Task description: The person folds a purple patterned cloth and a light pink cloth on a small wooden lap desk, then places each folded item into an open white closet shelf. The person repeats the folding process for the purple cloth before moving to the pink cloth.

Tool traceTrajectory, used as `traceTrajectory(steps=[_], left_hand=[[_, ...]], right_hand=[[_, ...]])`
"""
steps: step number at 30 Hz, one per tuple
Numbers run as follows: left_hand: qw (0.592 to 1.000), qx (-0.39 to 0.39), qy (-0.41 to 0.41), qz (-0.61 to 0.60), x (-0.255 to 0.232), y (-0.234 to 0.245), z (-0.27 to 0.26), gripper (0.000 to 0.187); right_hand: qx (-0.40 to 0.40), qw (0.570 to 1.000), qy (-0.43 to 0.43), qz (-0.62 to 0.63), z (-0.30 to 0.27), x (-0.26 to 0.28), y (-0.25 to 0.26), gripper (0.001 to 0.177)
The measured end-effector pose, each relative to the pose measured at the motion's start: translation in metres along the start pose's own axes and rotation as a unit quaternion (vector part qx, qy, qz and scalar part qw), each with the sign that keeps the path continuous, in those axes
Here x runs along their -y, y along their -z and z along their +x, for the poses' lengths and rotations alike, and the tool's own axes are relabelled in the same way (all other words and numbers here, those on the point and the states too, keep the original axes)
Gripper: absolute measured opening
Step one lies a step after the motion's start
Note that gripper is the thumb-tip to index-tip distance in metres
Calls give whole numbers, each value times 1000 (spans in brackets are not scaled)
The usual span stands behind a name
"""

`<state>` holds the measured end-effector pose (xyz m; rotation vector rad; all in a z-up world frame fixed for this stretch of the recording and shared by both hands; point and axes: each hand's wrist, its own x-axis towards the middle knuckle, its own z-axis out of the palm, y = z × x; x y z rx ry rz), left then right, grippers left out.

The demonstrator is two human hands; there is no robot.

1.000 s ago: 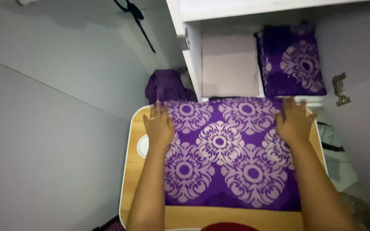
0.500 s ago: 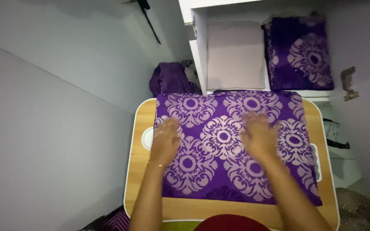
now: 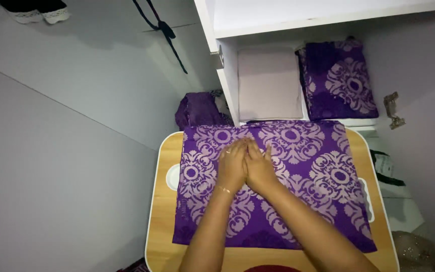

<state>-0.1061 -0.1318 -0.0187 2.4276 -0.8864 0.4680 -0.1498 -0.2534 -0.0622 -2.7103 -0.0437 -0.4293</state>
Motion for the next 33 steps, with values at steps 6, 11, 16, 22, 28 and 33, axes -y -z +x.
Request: traceTrajectory(steps=[6,11,16,22,28,33], left_hand=[[976,137,117,120,50,15,-12,49],[955,144,213,144,116,48,-40,55],[926,199,254,197,53,36,-35,54],[961,262,93,-7,-18,12,-30,51],[962,263,63,40,37,40,-48,50],[961,216,151,78,76,57,-76,55]], right_hand=[[141,984,-74,-75,8,-31,67,49],[16,982,-151,-108,-40,-193,35,55],[-17,972,-210,-101,-46,-153,50,59],[131,983,-117,-55,-43,-4,26,53],[102,990,-43,-92,-49,-37,77,39],[45,968,-164,-183,-86,-143,82,43]])
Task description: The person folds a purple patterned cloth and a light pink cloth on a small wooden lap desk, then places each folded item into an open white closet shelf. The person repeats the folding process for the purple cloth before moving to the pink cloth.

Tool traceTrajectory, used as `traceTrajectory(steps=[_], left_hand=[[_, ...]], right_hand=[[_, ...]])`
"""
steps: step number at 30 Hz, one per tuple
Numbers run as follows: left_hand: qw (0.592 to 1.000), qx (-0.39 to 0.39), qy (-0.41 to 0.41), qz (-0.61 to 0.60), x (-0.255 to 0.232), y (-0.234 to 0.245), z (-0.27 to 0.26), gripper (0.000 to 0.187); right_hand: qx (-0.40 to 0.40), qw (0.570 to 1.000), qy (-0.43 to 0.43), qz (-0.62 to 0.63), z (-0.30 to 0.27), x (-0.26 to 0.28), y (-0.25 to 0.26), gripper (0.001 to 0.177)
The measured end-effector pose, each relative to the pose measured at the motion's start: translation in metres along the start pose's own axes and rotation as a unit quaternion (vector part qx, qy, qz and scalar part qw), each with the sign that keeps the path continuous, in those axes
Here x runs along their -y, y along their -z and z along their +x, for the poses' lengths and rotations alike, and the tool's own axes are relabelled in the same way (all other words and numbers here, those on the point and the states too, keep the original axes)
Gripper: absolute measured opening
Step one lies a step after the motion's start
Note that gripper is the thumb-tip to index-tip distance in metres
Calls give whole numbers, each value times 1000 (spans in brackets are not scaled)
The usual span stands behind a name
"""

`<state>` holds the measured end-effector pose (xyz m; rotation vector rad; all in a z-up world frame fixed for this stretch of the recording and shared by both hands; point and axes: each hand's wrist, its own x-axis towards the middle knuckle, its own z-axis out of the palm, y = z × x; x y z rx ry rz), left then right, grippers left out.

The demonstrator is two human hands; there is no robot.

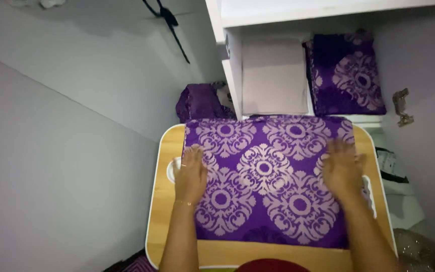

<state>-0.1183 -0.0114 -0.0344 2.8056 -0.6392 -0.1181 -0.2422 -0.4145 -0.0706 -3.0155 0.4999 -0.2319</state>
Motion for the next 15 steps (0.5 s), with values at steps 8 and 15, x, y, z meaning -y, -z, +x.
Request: traceTrajectory(steps=[8,15], left_hand=[[998,-14,-43,-33,-116,13,-5,58],[980,42,-195,-24,-75,26,-18,56]], right_hand=[[20,960,-24,279,-33,100,-10,55],[117,978,149,84,-44,123,83,52]])
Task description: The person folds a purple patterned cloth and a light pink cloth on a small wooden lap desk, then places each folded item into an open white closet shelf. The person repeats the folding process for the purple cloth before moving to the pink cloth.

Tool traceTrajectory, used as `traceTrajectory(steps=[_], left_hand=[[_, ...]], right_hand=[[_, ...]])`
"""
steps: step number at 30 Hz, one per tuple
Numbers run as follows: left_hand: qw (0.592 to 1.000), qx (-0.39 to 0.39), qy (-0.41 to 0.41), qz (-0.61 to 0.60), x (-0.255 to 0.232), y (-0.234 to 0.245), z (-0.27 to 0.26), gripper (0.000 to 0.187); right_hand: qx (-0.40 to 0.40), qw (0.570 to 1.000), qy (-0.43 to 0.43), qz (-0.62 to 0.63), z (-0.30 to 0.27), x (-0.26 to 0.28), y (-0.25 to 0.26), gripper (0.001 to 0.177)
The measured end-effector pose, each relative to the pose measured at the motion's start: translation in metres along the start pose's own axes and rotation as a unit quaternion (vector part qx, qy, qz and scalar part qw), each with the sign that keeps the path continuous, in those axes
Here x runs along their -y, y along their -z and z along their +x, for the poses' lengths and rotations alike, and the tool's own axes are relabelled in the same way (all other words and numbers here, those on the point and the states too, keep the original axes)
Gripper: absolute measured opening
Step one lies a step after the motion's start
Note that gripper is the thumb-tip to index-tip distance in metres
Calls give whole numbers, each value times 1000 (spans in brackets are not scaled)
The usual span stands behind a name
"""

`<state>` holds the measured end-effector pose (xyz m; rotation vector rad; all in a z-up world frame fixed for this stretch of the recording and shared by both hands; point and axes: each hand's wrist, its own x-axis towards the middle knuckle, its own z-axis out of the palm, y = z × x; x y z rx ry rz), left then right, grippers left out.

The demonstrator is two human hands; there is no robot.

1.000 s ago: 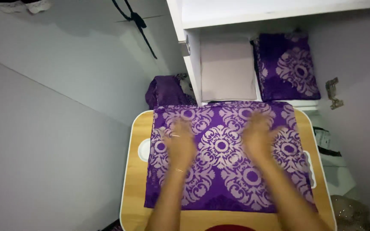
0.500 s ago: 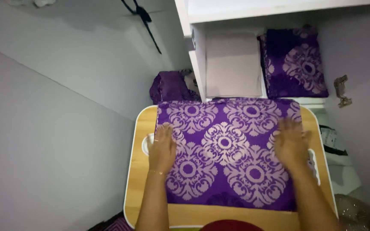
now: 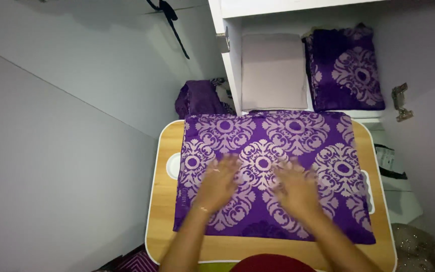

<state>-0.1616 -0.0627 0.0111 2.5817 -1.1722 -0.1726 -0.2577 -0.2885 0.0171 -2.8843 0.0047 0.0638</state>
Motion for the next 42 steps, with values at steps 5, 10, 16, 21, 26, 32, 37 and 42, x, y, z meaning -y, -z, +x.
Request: traceTrajectory(steps=[5,10,16,21,26,32,37,42], left_hand=[[978,-30,200,55,88,-11,-45,60],[964,-77,252,28,-2,42,-14,49],[992,-53,96,-56,-40,-45,35,56],[982,31,151,-106,1,-15,25,58],[957,-44,285,-35,59,11,-17,56],[900,-238,354,86,78,-15,-51,53],[903,-101,404,103,84,-1,-55,61],[912,-56,406,-11,96,5,-60,47]], right_hand=[[-56,979,-182,-74,-28,-149,-60,65],[-114,970,-209,42,-8,-86,-32,67],[-21,996,-57,64,38,15,-49,63],[5,993,-117,-15,29,-46,-9,61],[-128,982,-136,20,-9,-175,-66,58],[-132,960,-230,92,-32,-151,-14,40],[25,914,-361,181,-30,-126,36,71],[108,874,-413,232,-30,-134,41,88]])
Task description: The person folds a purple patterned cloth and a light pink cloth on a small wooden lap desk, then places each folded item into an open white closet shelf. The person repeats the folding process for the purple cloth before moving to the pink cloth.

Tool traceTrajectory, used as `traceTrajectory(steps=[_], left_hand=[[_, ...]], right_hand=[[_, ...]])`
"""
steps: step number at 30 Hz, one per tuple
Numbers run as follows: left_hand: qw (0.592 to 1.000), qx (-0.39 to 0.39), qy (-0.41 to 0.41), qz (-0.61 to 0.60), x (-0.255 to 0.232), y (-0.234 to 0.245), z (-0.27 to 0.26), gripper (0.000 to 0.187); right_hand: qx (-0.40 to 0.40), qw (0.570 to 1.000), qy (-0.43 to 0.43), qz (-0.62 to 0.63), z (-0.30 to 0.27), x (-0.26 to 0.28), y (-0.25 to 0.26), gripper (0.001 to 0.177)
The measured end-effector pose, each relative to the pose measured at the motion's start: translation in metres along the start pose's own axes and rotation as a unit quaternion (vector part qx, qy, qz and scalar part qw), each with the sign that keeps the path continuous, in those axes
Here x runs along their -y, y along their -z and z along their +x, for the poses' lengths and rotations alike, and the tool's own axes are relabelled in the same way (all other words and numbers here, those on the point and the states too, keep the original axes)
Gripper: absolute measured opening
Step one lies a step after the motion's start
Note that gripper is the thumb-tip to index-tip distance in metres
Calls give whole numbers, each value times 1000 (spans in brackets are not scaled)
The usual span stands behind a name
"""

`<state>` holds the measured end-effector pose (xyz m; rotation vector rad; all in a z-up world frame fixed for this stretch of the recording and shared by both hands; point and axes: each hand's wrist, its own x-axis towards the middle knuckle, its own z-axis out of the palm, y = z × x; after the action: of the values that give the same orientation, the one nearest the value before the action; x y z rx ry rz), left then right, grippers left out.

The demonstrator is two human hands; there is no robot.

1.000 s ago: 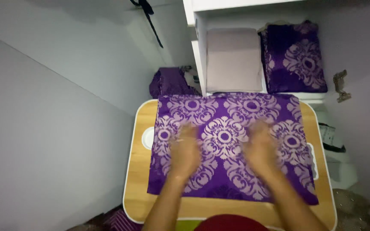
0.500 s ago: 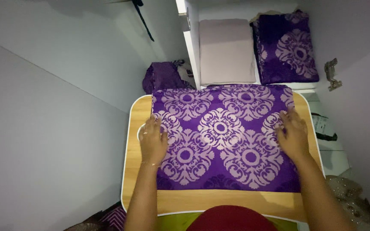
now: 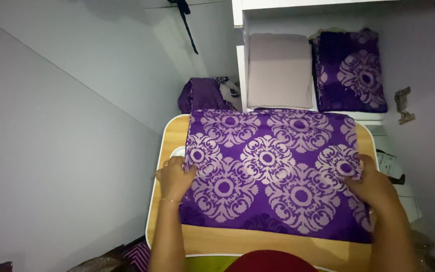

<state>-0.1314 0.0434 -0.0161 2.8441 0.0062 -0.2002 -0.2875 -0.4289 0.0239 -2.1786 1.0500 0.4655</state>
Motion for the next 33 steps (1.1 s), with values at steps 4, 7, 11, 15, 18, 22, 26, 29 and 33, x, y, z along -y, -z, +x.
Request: traceTrajectory(steps=[4,7,11,15,18,22,26,29,33], left_hand=[[984,9,-29,-177,14,-5,7,31],[953,32,-3,-300,13,5,11,21],[917,-53,-32,-395,1,8,20,13],[964,-254,-45,-67,-49,13,-3,63],[912,-263,-281,-142,-114,23,-41,28],[894,24,-345,-286,-132,-31,-62,35],[897,109,-428,-15,-92,-38,-31,55],[920,54,-388,21,-59,-8,-17,45],[957,-35,-288,30,-11,9,-11,28]], right_hand=[[-34,995,72,-53,48,-38,-10,72],[-89,983,123,98,59,-40,-13,56],[-182,946,203,173,73,-35,-26,47],[-432,840,328,0,65,-16,-64,62],[-374,842,388,23,26,33,-98,56],[-157,886,417,-130,-32,77,-150,62],[-97,874,394,-269,-40,73,-122,71],[-134,903,286,-291,-29,42,-83,76],[-246,879,279,-298,7,-26,-61,76]])
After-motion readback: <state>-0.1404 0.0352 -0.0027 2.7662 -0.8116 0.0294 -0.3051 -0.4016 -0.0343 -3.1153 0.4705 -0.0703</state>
